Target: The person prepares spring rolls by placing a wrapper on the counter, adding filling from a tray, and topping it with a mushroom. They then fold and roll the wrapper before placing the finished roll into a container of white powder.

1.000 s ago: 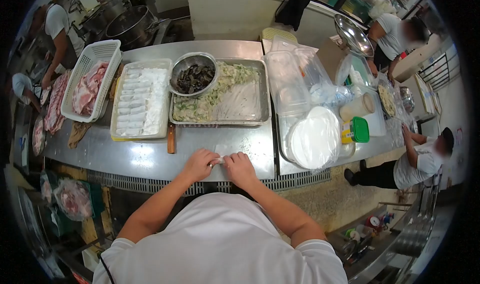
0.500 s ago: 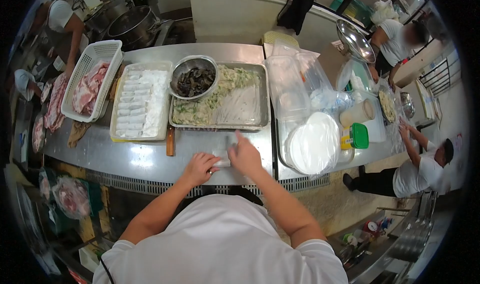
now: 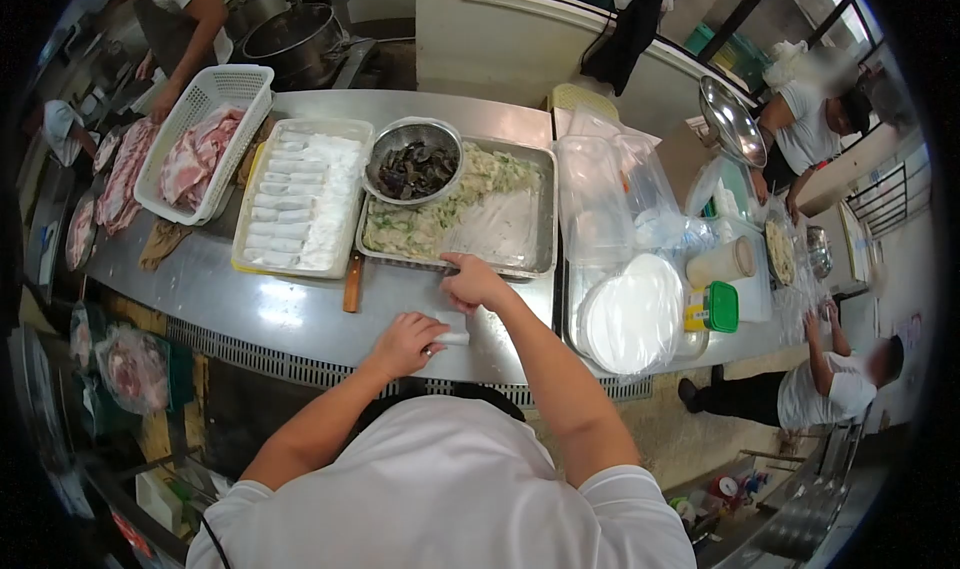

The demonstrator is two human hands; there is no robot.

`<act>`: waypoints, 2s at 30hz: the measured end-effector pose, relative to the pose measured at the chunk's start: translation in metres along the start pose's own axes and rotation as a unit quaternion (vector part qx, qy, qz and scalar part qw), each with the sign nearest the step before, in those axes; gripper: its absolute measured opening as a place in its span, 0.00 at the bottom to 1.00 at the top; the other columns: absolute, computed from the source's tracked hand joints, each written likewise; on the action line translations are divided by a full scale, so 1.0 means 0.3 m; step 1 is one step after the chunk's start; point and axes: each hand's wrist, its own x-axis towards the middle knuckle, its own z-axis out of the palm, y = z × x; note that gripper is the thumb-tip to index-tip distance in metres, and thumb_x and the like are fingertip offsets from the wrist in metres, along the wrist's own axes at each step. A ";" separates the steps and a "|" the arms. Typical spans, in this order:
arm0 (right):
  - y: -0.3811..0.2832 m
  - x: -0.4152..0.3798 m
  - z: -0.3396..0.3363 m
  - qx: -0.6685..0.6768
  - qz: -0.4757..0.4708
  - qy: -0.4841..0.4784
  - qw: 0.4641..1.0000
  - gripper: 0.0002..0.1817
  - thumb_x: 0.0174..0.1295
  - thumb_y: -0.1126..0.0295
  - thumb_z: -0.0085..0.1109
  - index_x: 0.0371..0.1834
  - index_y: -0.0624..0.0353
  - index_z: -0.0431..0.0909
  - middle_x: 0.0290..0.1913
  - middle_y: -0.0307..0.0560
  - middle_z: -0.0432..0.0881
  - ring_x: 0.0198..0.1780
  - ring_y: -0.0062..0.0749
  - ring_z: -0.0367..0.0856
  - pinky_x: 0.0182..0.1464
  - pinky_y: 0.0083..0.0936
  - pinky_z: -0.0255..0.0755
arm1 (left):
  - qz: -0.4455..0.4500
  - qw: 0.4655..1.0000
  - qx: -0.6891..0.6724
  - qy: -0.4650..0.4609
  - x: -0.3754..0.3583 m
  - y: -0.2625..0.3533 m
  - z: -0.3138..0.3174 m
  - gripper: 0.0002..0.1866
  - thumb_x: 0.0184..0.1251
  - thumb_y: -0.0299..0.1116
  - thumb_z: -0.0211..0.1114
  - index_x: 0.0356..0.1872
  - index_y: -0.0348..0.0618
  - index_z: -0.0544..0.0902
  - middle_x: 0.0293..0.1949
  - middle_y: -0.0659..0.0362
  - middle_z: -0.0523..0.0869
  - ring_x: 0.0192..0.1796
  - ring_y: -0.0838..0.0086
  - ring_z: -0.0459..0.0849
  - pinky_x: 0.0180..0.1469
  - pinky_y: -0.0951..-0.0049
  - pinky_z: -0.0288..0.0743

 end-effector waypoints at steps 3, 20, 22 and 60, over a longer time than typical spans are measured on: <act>0.029 -0.001 -0.010 0.249 0.016 -0.066 0.966 0.40 0.71 0.75 0.67 0.88 0.58 0.70 0.32 0.48 0.88 0.26 0.32 0.86 0.29 0.32 0.81 | 0.000 1.000 -0.002 0.007 -0.004 0.003 0.001 0.22 0.69 0.40 0.78 0.63 0.51 0.89 0.56 0.63 0.91 0.59 0.62 0.86 0.62 0.57 0.78; 0.328 -0.161 0.064 -0.657 -0.342 0.093 0.665 0.41 0.76 0.63 0.61 0.92 0.24 0.62 0.95 0.52 0.49 0.90 0.65 0.56 0.84 0.72 0.59 | 0.009 1.000 0.027 0.006 -0.007 0.005 0.008 0.21 0.69 0.40 0.78 0.61 0.51 0.89 0.57 0.63 0.90 0.58 0.62 0.86 0.61 0.58 0.79; 0.338 -0.152 0.053 -0.695 -0.328 0.090 0.634 0.41 0.77 0.61 0.61 0.93 0.26 0.61 0.95 0.51 0.49 0.91 0.65 0.55 0.85 0.73 0.57 | 0.008 1.000 0.022 0.005 -0.004 0.009 0.003 0.21 0.68 0.39 0.79 0.61 0.50 0.89 0.57 0.62 0.90 0.58 0.62 0.86 0.61 0.57 0.79; 0.288 -0.171 0.239 -0.400 -0.288 0.235 0.838 0.32 0.69 0.66 0.72 0.75 0.61 0.76 0.64 0.55 0.83 0.68 0.53 0.79 0.73 0.53 0.70 | -0.154 0.979 -0.041 0.126 0.002 -0.011 -0.024 0.23 0.79 0.37 0.70 0.67 0.36 0.84 0.64 0.48 0.87 0.67 0.48 0.81 0.73 0.48 0.73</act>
